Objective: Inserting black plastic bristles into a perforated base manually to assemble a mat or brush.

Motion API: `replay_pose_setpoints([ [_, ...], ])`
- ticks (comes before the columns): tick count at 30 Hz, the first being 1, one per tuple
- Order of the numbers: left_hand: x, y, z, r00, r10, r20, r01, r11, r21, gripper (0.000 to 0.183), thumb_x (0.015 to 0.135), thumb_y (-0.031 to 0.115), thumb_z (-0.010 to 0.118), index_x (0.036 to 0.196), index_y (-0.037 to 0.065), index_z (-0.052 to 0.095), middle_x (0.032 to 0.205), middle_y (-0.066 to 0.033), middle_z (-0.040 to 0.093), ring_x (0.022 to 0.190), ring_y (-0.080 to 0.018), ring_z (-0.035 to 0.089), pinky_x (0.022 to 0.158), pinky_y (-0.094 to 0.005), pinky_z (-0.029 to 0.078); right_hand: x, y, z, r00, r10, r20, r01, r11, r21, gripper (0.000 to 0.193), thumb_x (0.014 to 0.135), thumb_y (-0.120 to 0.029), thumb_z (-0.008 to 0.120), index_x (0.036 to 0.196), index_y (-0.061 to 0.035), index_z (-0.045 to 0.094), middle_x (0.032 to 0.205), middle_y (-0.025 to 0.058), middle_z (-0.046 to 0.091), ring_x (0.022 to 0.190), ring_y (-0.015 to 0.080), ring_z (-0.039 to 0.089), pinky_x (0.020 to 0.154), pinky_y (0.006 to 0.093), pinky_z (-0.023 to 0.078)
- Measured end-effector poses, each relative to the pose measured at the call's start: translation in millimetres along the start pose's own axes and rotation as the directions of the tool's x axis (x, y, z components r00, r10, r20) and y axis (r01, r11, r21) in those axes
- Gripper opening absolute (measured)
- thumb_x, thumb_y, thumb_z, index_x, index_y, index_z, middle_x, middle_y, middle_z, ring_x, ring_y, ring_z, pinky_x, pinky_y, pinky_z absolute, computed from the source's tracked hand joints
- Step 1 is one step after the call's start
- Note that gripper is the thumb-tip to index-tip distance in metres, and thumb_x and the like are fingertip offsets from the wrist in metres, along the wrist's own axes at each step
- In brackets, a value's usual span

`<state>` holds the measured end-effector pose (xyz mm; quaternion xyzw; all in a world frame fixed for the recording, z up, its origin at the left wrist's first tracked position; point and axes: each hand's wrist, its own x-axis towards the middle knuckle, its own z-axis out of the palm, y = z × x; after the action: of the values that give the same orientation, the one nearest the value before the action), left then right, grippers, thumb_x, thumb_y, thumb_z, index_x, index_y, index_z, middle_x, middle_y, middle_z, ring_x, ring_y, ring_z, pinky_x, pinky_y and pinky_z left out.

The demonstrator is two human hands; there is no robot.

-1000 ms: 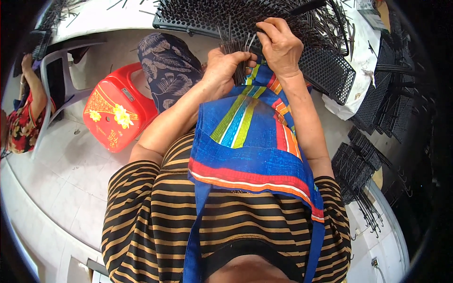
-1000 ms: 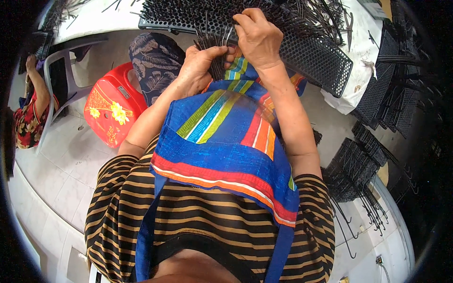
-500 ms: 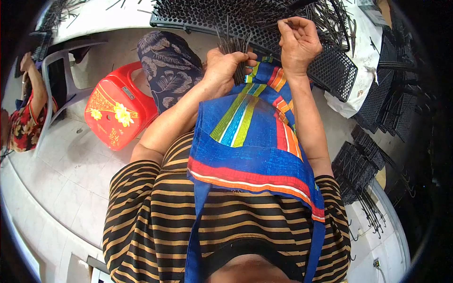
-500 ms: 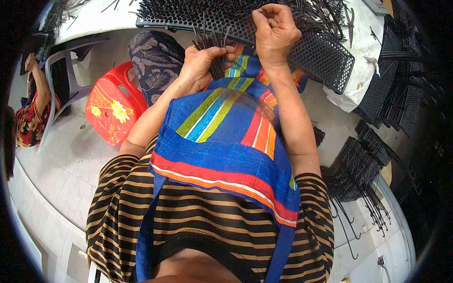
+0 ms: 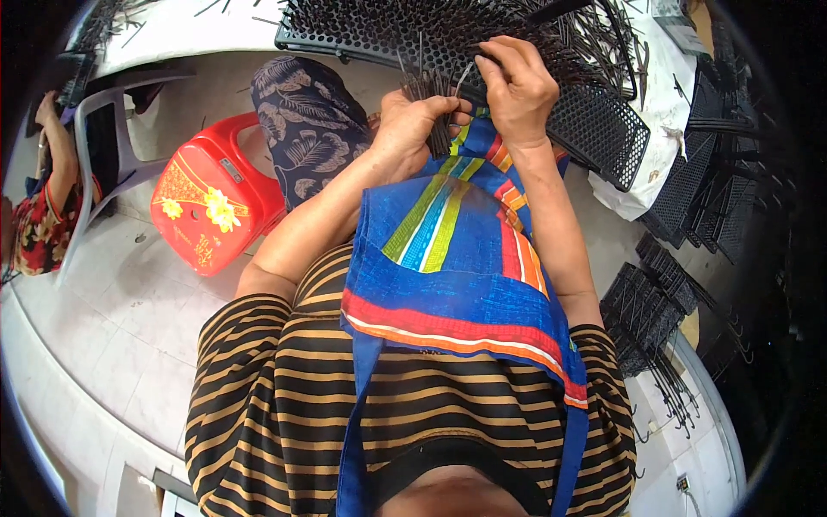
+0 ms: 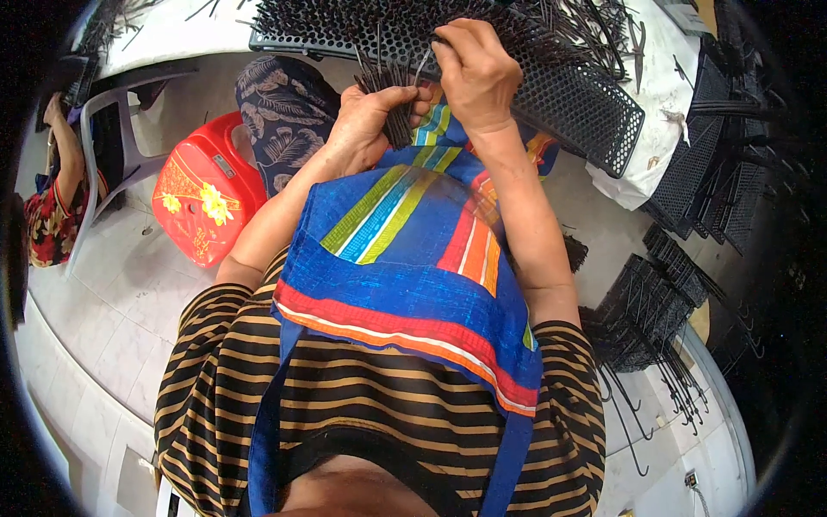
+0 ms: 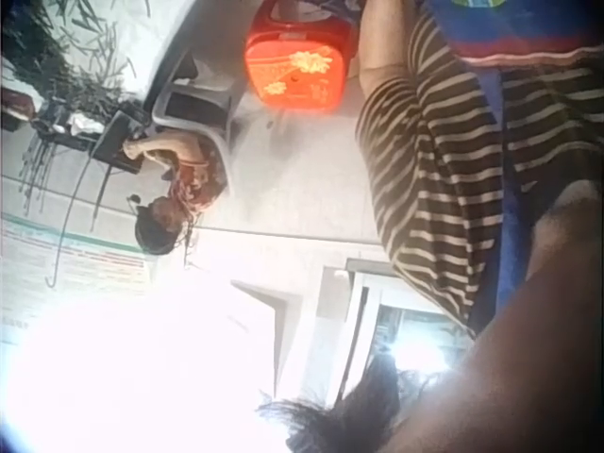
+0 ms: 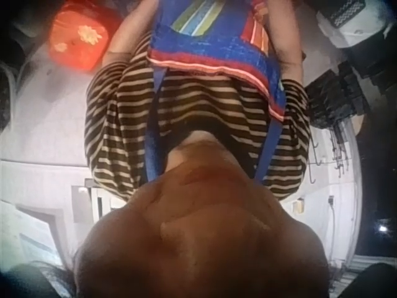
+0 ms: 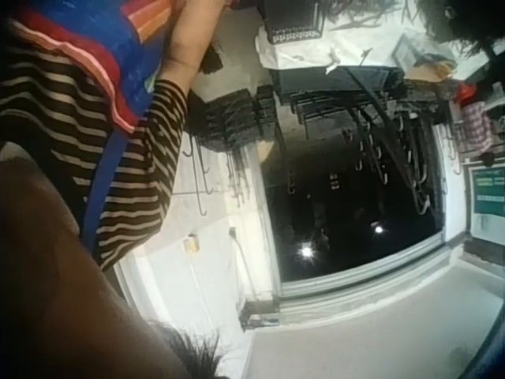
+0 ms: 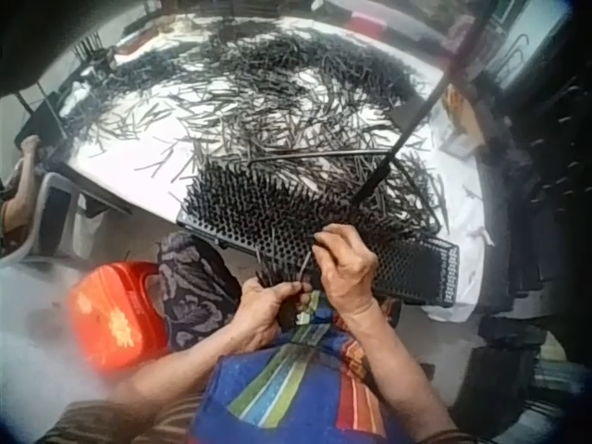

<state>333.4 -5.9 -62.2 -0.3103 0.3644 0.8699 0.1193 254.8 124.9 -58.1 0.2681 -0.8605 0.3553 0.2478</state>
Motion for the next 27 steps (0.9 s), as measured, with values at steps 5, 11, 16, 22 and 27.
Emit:
replay_pose_setpoints([
  [5,-4.3,0.7,3.7,0.998,0.001,0.063,-0.005,0.998,0.057,0.013,0.085,-0.001,0.06,0.097,-0.005,0.065,0.088,-0.0141,0.07,0.072,-0.0192,0.068,0.061,-0.0295,0.056,-12.6,-11.4,-12.8,0.703,0.52,0.484,-0.705,0.428,0.565,0.017,0.077,-0.001,0.071,0.093,-0.0009,0.066,0.076,0.0052,0.066,0.056,0.0092,0.061,0.049,0.0209,0.046],
  [11,0.0,-2.9,4.9,0.997,0.05,-0.056,-0.048,0.998,0.032,0.012,0.081,-0.003,0.062,0.093,-0.004,0.064,0.083,-0.0131,0.069,0.068,-0.0203,0.068,0.054,-0.0285,0.056,1.4,4.1,-15.7,0.813,0.578,0.069,-0.456,0.559,0.692,0.01,0.078,0.0,0.07,0.086,-0.0006,0.064,0.074,0.0038,0.065,0.054,0.0065,0.057,0.047,0.0215,0.045],
  [16,-0.5,-2.1,9.0,0.998,0.039,-0.042,-0.037,0.997,0.061,0.012,0.081,-0.004,0.061,0.093,-0.005,0.063,0.084,-0.0151,0.069,0.068,-0.0207,0.068,0.053,-0.028,0.055,5.8,8.0,-6.1,0.951,0.303,-0.056,-0.285,0.935,0.21,0.009,0.077,0.0,0.072,0.085,-0.0011,0.067,0.069,0.0006,0.063,0.052,0.0047,0.052,0.048,0.0199,0.042],
  [22,-1.4,2.6,9.7,1.0,-0.003,0.009,0.002,0.999,0.049,0.014,0.082,-0.005,0.06,0.095,-0.006,0.063,0.083,-0.0159,0.069,0.066,-0.0208,0.068,0.053,-0.0281,0.056,-7.9,5.3,-4.4,0.994,0.111,0.007,-0.111,0.988,0.104,0.009,0.078,-0.007,0.071,0.086,-0.0026,0.069,0.075,0.0053,0.068,0.061,0.0076,0.062,0.059,0.0251,0.05],
  [27,-6.4,2.9,14.8,0.998,0.005,0.068,-0.01,0.997,0.074,0.013,0.082,-0.004,0.06,0.094,-0.005,0.064,0.083,-0.0155,0.069,0.067,-0.0206,0.068,0.053,-0.0289,0.056,-17.5,-2.2,-12.7,0.802,0.488,0.346,-0.594,0.585,0.552,0.018,0.079,0.0,0.072,0.096,-0.0008,0.068,0.075,0.0028,0.067,0.051,0.0045,0.051,0.046,0.0175,0.038],
])
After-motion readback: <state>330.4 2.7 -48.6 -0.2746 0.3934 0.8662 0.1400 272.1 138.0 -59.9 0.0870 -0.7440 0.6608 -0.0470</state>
